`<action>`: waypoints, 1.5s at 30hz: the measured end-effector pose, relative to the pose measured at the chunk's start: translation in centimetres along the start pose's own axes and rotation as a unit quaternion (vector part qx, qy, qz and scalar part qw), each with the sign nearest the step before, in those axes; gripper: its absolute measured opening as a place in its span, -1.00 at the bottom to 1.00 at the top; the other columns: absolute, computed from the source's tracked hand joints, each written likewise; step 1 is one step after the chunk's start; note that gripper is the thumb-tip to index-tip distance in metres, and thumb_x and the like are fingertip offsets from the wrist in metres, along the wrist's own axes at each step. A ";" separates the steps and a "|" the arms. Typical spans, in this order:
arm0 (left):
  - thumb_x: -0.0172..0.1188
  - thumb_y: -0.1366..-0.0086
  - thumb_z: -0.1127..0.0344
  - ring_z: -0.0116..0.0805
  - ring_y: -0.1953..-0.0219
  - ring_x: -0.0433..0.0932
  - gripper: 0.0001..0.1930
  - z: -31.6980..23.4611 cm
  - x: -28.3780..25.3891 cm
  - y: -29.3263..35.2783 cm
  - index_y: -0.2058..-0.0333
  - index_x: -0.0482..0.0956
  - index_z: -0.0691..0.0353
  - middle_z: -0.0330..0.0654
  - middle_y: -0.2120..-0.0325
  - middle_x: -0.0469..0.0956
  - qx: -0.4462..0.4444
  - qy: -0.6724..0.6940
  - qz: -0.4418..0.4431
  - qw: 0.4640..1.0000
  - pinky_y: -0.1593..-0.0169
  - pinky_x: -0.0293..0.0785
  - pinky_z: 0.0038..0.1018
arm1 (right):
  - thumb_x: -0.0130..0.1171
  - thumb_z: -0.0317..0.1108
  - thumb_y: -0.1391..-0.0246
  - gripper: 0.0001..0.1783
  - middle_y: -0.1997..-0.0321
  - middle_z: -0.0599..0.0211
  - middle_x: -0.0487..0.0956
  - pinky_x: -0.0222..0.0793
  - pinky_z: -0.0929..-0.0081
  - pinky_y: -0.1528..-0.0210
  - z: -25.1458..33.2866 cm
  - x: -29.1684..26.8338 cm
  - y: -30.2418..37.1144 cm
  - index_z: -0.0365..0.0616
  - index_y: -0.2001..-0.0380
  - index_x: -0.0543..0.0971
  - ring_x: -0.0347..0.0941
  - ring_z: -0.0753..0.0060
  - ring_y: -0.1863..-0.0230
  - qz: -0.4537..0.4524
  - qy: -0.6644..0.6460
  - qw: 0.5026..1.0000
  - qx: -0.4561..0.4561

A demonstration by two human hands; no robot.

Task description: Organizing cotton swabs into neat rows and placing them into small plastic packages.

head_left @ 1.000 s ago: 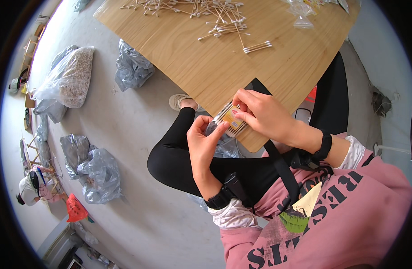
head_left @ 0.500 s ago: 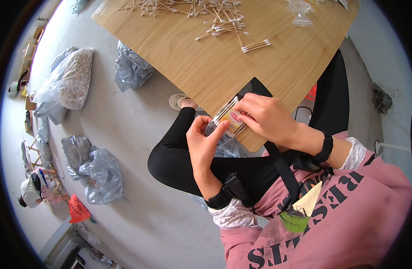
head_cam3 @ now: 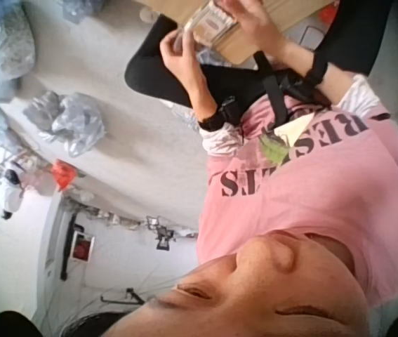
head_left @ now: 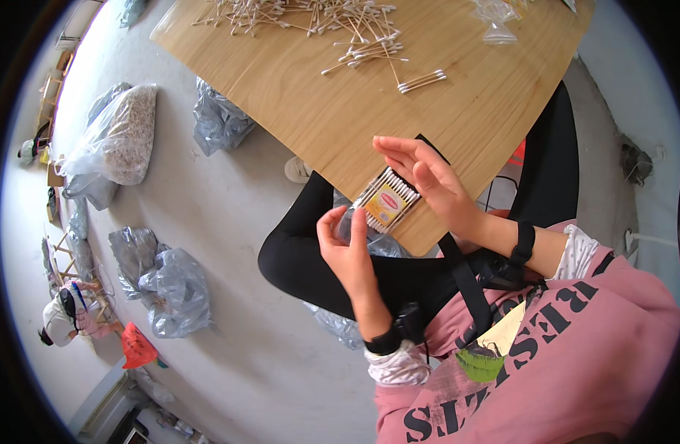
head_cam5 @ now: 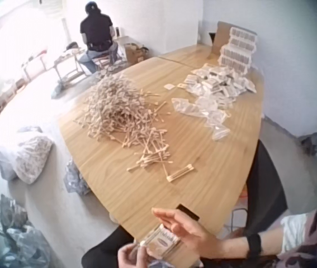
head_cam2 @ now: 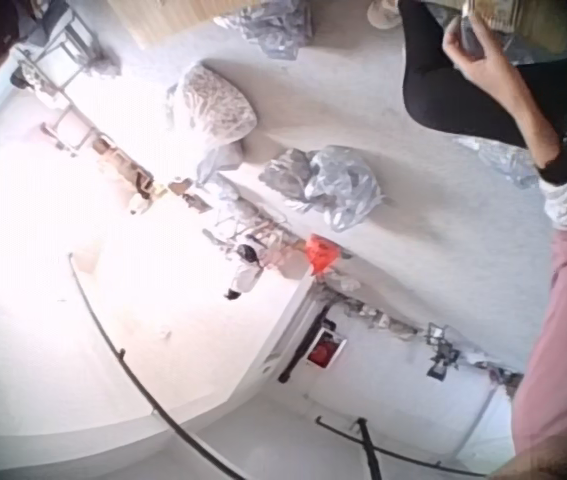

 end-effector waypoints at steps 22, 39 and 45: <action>0.23 -0.42 0.17 -0.52 0.29 0.50 -0.68 0.1 1.8 2.6 0.17 0.41 0.33 -0.21 0.29 0.51 -0.016 -0.016 -0.146 0.989 0.25 0.48 -0.58 | -0.02 0.09 -0.38 -0.23 -0.46 0.09 0.19 -0.13 0.25 -0.54 -0.6 1.1 0.4 -0.28 -0.38 0.17 0.00 0.22 -0.53 -0.007 -0.056 0.998 -0.033; 0.26 -0.32 0.33 -0.22 -0.14 0.43 -0.55 -12.3 9.3 -1.4 -0.14 0.42 0.32 -0.06 -0.05 0.48 0.223 -0.252 0.000 0.942 -0.18 0.28 -0.28 | 0.37 -0.39 0.08 -0.53 -0.18 0.37 0.49 0.17 0.17 -0.40 6.8 -8.3 -12.7 -0.09 0.02 0.57 0.29 0.17 -0.34 0.057 0.608 0.723 -0.321; 0.27 -0.32 0.29 -0.18 -0.17 0.42 -0.53 -13.6 10.8 -3.0 -0.14 0.40 0.34 -0.04 -0.07 0.48 0.241 -0.311 0.007 0.919 -0.20 0.27 -0.25 | 0.34 -0.35 0.08 -0.53 -0.05 0.37 0.58 0.01 0.10 -0.54 5.9 -8.2 -17.5 -0.10 0.01 0.61 0.32 0.21 -0.33 0.210 0.646 0.651 -0.338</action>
Point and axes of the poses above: each hand's wrist, its own y-axis away from the middle knuckle, its own x-axis out of the palm, z = x × y, the point moved 4 cm from there along -y, towards the middle knuckle
